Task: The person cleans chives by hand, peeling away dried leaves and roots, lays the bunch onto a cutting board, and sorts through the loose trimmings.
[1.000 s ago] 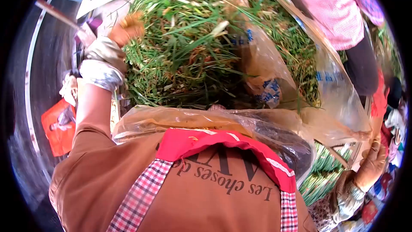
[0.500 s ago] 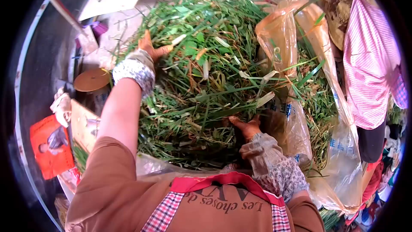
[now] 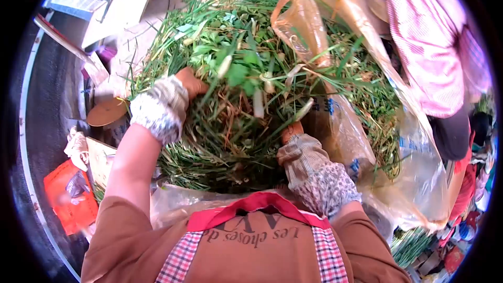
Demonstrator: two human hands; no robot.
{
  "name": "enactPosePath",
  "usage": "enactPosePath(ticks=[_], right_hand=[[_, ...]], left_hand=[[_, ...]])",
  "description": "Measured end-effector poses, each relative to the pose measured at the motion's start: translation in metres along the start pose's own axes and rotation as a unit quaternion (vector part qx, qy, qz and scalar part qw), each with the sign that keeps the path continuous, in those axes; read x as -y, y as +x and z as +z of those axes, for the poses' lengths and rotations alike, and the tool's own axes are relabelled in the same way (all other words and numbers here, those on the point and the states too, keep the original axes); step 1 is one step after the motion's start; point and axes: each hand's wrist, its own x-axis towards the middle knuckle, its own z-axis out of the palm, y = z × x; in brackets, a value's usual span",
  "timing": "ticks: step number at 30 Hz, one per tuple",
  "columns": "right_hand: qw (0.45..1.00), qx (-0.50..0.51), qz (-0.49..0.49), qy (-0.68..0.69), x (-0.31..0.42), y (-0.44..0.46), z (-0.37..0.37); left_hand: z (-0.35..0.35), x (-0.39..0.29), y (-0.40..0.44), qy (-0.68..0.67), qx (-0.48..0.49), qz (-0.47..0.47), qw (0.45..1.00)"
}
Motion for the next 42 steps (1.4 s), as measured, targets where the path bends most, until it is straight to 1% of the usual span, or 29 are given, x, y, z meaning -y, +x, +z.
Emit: enactPosePath(ticks=[2, 3, 5, 6, 8, 9, 12, 13, 15, 16, 17, 18, 19, 20, 22, 24, 25, 27, 28, 29, 31, 33, 34, 35, 37, 38, 40, 41, 42], right_hand=[[0.998, -0.041, -0.021, -0.037, 0.022, -0.021, -0.005], [0.997, -0.059, -0.032, -0.044, 0.035, -0.033, -0.008], [0.996, -0.075, -0.053, -0.021, 0.063, -0.065, -0.021], [0.997, -0.052, -0.046, 0.041, 0.080, -0.081, -0.031], [0.968, -0.124, -0.193, -0.100, 0.112, -0.123, -0.054], [0.935, -0.175, -0.255, -0.172, 0.129, -0.145, -0.066], [0.953, -0.197, -0.194, -0.124, 0.139, -0.164, -0.079], [0.965, -0.175, -0.167, -0.097, 0.126, -0.151, -0.080], [0.988, -0.098, -0.116, 0.008, 0.096, -0.129, -0.079], [0.988, -0.019, -0.122, 0.096, 0.084, -0.129, -0.078], [0.975, 0.059, -0.112, 0.183, 0.079, -0.132, -0.078], [0.940, 0.133, -0.017, 0.312, 0.079, -0.133, -0.075], [0.990, 0.089, -0.001, 0.105, 0.082, -0.141, -0.068], [0.993, 0.043, 0.021, -0.106, 0.084, -0.151, -0.060], [0.990, 0.006, 0.035, -0.135, 0.040, -0.136, -0.033], [0.992, 0.014, 0.013, -0.126, 0.042, -0.146, -0.033], [0.994, 0.037, -0.009, -0.107, 0.050, -0.154, -0.039], [0.992, 0.009, -0.063, -0.111, 0.047, -0.160, -0.044], [0.977, -0.039, -0.110, -0.181, 0.023, -0.149, -0.035], [0.952, -0.094, -0.149, -0.251, -0.002, -0.138, -0.025], [0.920, -0.147, -0.185, -0.313, -0.009, -0.150, -0.023], [0.898, -0.175, -0.223, -0.336, -0.003, -0.164, -0.027], [0.895, -0.174, -0.243, -0.331, 0.003, -0.177, -0.032], [0.861, -0.190, -0.274, -0.383, -0.020, -0.164, -0.022], [0.830, -0.091, -0.171, -0.523, -0.041, -0.155, -0.013], [0.883, -0.082, -0.124, -0.445, -0.034, -0.163, -0.018], [0.914, -0.150, -0.197, -0.320, -0.042, -0.159, -0.016], [0.939, -0.124, -0.113, -0.299, -0.033, -0.158, -0.022], [0.958, -0.092, -0.023, -0.271, -0.027, -0.162, -0.024]], left_hand=[[0.010, -0.012, -0.047, -0.037, -0.065, 0.045, 0.996], [0.018, -0.025, -0.072, 0.003, -0.140, 0.021, 0.990], [0.027, -0.043, -0.104, 0.034, -0.201, -0.045, 0.978], [0.023, -0.052, -0.120, 0.036, -0.225, -0.061, 0.972], [0.021, -0.036, -0.125, -0.026, -0.263, -0.020, 0.964], [0.017, -0.044, -0.146, -0.105, -0.250, 0.003, 0.963], [0.053, -0.028, -0.130, -0.315, -0.279, 0.125, 0.899], [0.058, -0.056, -0.165, -0.401, -0.225, 0.131, 0.878], [0.102, -0.054, -0.135, -0.380, -0.244, 0.131, 0.882], [0.127, -0.067, -0.147, -0.322, -0.258, 0.096, 0.906], [0.136, -0.081, -0.172, -0.305, -0.227, 0.099, 0.920], [0.147, -0.084, -0.177, -0.291, -0.198, 0.070, 0.934], [0.158, -0.086, -0.181, -0.275, -0.166, 0.041, 0.946], [0.166, -0.089, -0.186, -0.413, -0.064, 0.056, 0.907], [0.184, -0.088, -0.202, -0.644, 0.148, 0.059, 0.749], [0.203, -0.083, -0.195, -0.619, 0.106, 0.120, 0.769], [0.216, -0.068, -0.173, -0.665, 0.149, 0.067, 0.728], [0.203, -0.078, -0.178, -0.481, 0.198, 0.111, 0.847], [0.191, -0.083, -0.182, -0.382, 0.216, 0.128, 0.889], [0.157, -0.093, -0.178, 0.070, 0.111, 0.222, 0.966], [0.090, -0.123, -0.199, 0.203, -0.002, 0.171, 0.964], [0.027, -0.123, -0.170, 0.119, -0.080, 0.171, 0.975], [0.017, -0.152, -0.188, -0.230, -0.163, 0.044, 0.958], [0.006, -0.165, -0.183, -0.270, -0.188, 0.120, 0.937], [-0.003, -0.180, -0.104, -0.306, -0.201, 0.098, 0.925], [-0.001, -0.184, -0.068, -0.241, -0.251, 0.076, 0.934], [0.001, -0.197, -0.005, -0.105, -0.303, 0.039, 0.946], [0.002, -0.207, 0.021, -0.034, -0.308, 0.031, 0.950], [0.004, -0.214, 0.046, -0.044, -0.226, 0.051, 0.972]])
